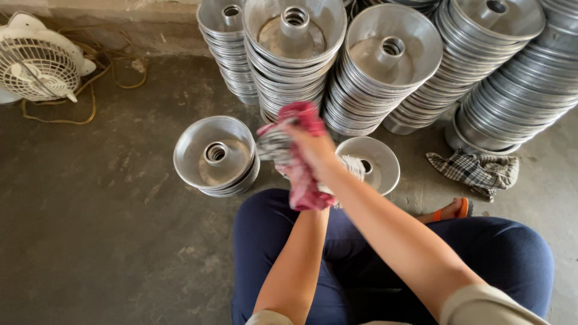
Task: The person sits on the floor and wipes the inside and outside of metal funnel-shaped parts using a cloth. They handle the parts one by one, rotating them to clean all surfaces, and place them back into a stack.
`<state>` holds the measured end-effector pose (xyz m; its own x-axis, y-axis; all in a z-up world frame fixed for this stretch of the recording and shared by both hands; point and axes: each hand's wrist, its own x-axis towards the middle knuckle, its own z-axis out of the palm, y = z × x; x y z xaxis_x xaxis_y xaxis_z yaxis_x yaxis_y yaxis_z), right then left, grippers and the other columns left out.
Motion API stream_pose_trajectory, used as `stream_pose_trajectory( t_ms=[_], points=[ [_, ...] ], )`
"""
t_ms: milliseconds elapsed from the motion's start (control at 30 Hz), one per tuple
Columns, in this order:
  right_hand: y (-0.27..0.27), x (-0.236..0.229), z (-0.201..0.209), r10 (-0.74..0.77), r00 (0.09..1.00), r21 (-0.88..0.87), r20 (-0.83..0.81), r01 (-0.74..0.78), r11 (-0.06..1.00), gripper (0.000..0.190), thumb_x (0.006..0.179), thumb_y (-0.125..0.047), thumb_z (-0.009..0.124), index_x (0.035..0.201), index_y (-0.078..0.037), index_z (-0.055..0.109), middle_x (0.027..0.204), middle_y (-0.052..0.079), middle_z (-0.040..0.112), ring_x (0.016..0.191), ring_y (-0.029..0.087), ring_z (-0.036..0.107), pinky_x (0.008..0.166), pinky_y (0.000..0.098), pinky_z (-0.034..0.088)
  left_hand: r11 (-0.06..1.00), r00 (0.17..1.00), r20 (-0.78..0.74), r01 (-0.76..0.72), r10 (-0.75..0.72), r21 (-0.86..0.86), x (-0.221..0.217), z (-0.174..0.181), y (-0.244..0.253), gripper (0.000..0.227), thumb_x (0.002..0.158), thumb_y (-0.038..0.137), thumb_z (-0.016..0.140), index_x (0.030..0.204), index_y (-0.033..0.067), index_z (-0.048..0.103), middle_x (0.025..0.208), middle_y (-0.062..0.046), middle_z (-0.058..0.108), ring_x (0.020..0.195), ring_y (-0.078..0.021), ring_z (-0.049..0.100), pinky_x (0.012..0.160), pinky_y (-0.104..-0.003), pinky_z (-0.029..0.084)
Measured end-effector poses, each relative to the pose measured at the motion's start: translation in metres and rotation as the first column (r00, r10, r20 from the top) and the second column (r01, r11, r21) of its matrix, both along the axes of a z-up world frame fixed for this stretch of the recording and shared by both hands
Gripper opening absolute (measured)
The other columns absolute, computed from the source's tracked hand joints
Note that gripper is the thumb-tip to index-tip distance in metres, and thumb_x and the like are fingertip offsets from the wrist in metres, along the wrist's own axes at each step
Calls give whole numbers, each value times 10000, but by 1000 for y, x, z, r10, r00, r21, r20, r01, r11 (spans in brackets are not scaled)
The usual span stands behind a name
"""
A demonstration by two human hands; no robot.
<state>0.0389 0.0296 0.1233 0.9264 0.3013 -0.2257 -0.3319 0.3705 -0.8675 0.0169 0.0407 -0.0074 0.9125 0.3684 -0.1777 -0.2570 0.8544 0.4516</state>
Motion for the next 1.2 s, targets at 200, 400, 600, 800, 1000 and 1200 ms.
stream_pose_trajectory(
  t_ms=[200,400,600,800,1000,1200],
  points=[
    [-158,11,55,-443,850,-11,286,465,885,240,884,-200,775,1109,-145,715,1039,-24,749,908,96,729,853,315,603,976,956,-232,-205,182,-79,7,18,1,724,974,599,470,1400,19,546,1325,-83,633,1165,-248,619,993,-384,502],
    [-236,92,85,29,646,-639,763,746,187,440,835,-443,846,1080,-88,763,968,107,770,911,284,716,804,434,529,990,969,-247,-27,-9,-140,10,27,-8,730,980,603,471,1415,20,532,1371,-88,610,1176,-258,616,995,-390,506],
    [-262,189,64,199,795,-768,573,606,-207,600,699,-474,928,909,56,739,947,241,725,884,392,693,757,492,545,997,959,-278,38,-55,-67,5,33,-11,741,980,604,468,1446,28,500,1386,-105,607,1176,-256,637,987,-381,522],
    [-287,228,41,-48,921,-898,387,388,207,467,716,-291,867,981,69,732,937,167,730,809,241,698,680,392,562,996,962,-266,52,-68,-66,3,35,-6,752,978,600,470,1459,22,489,1378,-111,609,1166,-257,637,986,-389,519],
    [-286,211,68,-14,854,-840,521,515,172,408,718,-258,868,957,47,739,845,126,704,737,205,680,636,368,541,998,968,-244,47,-56,-40,6,30,-7,753,983,593,474,1460,10,489,1373,-121,610,1159,-258,638,974,-391,523],
    [-275,193,95,-85,856,-791,509,505,345,301,723,-180,837,930,6,722,820,61,681,698,166,637,576,374,503,998,968,-246,48,-56,-40,9,29,-7,745,984,588,481,1466,19,481,1372,-110,607,1168,-251,629,975,-384,519]
  ],
)
